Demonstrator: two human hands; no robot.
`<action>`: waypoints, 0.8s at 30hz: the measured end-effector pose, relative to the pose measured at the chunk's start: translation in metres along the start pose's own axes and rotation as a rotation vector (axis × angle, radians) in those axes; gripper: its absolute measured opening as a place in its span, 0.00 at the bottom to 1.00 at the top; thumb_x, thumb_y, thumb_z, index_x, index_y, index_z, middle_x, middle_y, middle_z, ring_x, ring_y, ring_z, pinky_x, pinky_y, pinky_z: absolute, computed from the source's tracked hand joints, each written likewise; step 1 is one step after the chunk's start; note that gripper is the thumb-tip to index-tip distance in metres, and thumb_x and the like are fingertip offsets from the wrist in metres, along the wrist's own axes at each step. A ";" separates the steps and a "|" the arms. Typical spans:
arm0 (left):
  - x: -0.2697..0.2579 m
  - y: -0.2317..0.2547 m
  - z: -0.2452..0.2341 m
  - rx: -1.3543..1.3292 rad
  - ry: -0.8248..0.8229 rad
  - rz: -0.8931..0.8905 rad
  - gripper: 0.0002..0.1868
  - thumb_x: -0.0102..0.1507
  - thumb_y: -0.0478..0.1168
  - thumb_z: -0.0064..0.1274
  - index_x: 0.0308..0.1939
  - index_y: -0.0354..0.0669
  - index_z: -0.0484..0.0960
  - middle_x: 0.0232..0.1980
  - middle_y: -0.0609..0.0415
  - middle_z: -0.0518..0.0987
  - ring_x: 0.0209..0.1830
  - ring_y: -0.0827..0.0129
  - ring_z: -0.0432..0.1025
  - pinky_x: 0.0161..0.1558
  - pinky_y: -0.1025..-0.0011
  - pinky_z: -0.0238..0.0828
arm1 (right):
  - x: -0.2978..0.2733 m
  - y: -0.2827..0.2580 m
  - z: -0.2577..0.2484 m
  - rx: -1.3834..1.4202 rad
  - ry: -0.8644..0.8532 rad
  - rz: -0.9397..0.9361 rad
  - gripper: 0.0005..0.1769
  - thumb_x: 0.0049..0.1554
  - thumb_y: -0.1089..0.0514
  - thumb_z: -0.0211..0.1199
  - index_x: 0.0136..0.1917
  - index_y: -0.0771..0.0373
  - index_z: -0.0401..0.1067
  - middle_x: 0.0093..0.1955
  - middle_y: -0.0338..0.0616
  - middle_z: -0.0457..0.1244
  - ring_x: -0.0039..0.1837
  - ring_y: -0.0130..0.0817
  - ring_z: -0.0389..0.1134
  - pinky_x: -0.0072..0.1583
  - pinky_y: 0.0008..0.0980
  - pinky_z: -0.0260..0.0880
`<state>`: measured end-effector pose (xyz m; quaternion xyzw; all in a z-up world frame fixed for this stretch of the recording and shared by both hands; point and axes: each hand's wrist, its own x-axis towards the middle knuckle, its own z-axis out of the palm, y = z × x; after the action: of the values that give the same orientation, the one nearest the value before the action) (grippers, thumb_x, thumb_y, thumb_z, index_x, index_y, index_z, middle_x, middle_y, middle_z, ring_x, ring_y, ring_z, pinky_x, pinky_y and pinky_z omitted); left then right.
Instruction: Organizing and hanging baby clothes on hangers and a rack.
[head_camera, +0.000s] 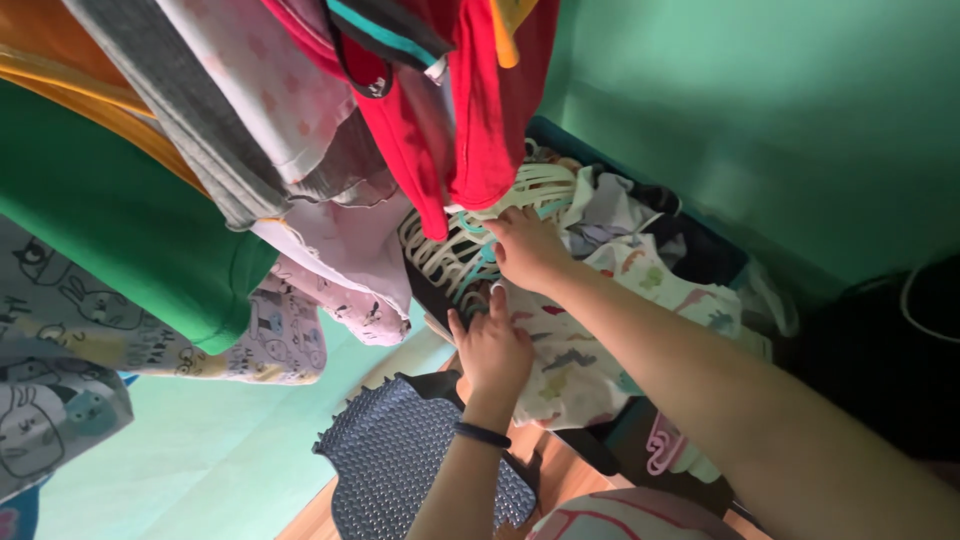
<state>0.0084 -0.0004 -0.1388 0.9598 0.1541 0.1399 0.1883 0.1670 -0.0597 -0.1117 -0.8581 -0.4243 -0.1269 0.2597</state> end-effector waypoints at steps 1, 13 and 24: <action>0.001 -0.001 0.000 0.001 0.000 -0.003 0.37 0.55 0.40 0.53 0.69 0.39 0.64 0.36 0.43 0.80 0.45 0.49 0.75 0.73 0.38 0.41 | 0.003 -0.004 0.003 0.002 -0.002 -0.002 0.21 0.51 0.62 0.63 0.59 0.60 0.75 0.56 0.49 0.64 0.60 0.52 0.64 0.58 0.49 0.68; -0.002 -0.001 0.001 -0.068 0.052 0.036 0.36 0.54 0.40 0.52 0.67 0.34 0.67 0.53 0.37 0.81 0.69 0.49 0.66 0.74 0.39 0.37 | 0.000 -0.022 0.009 -0.144 -0.006 0.224 0.18 0.48 0.52 0.70 0.53 0.54 0.74 0.55 0.45 0.64 0.62 0.49 0.63 0.59 0.57 0.61; -0.003 0.008 -0.013 -0.076 0.015 0.032 0.32 0.58 0.47 0.54 0.65 0.39 0.71 0.42 0.40 0.84 0.51 0.51 0.76 0.73 0.40 0.42 | -0.024 -0.014 -0.007 0.071 0.136 0.039 0.10 0.57 0.65 0.63 0.53 0.60 0.74 0.50 0.47 0.67 0.57 0.52 0.65 0.59 0.52 0.64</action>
<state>0.0036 -0.0038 -0.1248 0.9533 0.1348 0.1555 0.2211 0.1412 -0.0720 -0.1118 -0.8459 -0.3931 -0.1643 0.3208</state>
